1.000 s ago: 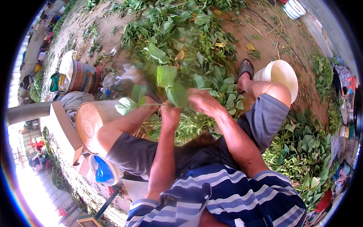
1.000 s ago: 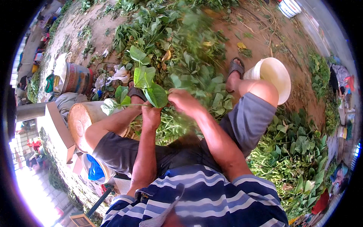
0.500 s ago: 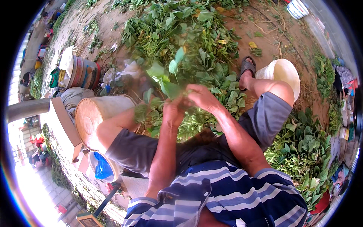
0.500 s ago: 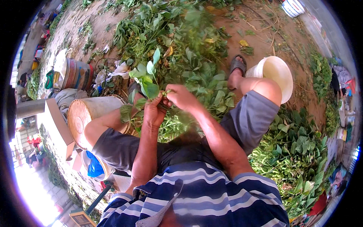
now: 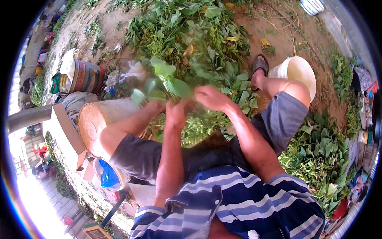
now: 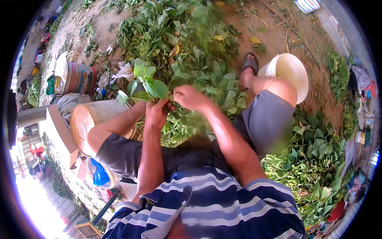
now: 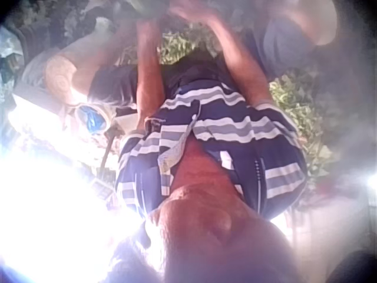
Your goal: The person sits on the ground and sorts through a large pile of green leafy vegetables. They pick up bunches of stems, remove leaves by hand, and place the separated leaves into a white bucket nearby.
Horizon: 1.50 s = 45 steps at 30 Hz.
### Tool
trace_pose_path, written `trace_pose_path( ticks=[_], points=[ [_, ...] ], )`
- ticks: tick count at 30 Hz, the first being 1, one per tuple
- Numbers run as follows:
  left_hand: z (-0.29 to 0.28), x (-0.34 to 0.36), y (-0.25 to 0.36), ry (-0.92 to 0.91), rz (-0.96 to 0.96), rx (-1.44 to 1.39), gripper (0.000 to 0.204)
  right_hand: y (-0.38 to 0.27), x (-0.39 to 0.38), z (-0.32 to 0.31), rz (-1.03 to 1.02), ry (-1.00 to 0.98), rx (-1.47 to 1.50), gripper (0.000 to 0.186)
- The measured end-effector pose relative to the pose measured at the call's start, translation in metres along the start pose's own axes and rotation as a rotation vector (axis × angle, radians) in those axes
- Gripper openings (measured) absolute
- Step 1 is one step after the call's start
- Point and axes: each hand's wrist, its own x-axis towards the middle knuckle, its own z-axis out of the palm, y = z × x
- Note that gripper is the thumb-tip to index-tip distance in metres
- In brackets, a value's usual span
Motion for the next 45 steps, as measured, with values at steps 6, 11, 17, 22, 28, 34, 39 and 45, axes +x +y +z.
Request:
trace_pose_path(
  ticks=[6,11,17,22,28,34,39,45],
  points=[
    [0.021,0.002,0.042,0.160,0.176,0.130,0.014,-0.026,-0.008,-0.009,0.186,0.138,0.618,0.020],
    [0.002,0.007,0.062,0.060,0.213,-0.398,0.016,-0.023,-0.005,-0.028,0.106,0.357,0.965,0.015],
    [-0.102,0.019,-0.091,0.645,-0.199,0.104,0.034,-0.037,-0.018,-0.046,0.018,0.614,1.108,0.014],
    [-0.139,0.025,-0.082,0.817,-0.283,0.325,0.056,-0.118,-0.111,-0.122,-0.543,0.610,1.186,0.013],
    [-0.033,0.024,-0.029,0.528,0.519,1.570,0.060,-0.037,-0.204,-0.265,-0.509,1.152,0.794,0.014],
    [-0.011,0.046,-0.074,-0.498,0.218,1.825,0.037,0.195,-0.245,-0.333,0.134,0.912,-0.414,0.030],
    [0.000,0.037,-0.029,-0.175,0.487,1.299,0.021,0.155,-0.236,-0.318,0.116,1.199,-0.219,0.038],
    [0.099,-0.006,0.047,-0.295,0.347,-0.330,0.021,-0.100,-0.175,-0.146,-0.491,0.747,0.030,0.055]
  ],
)
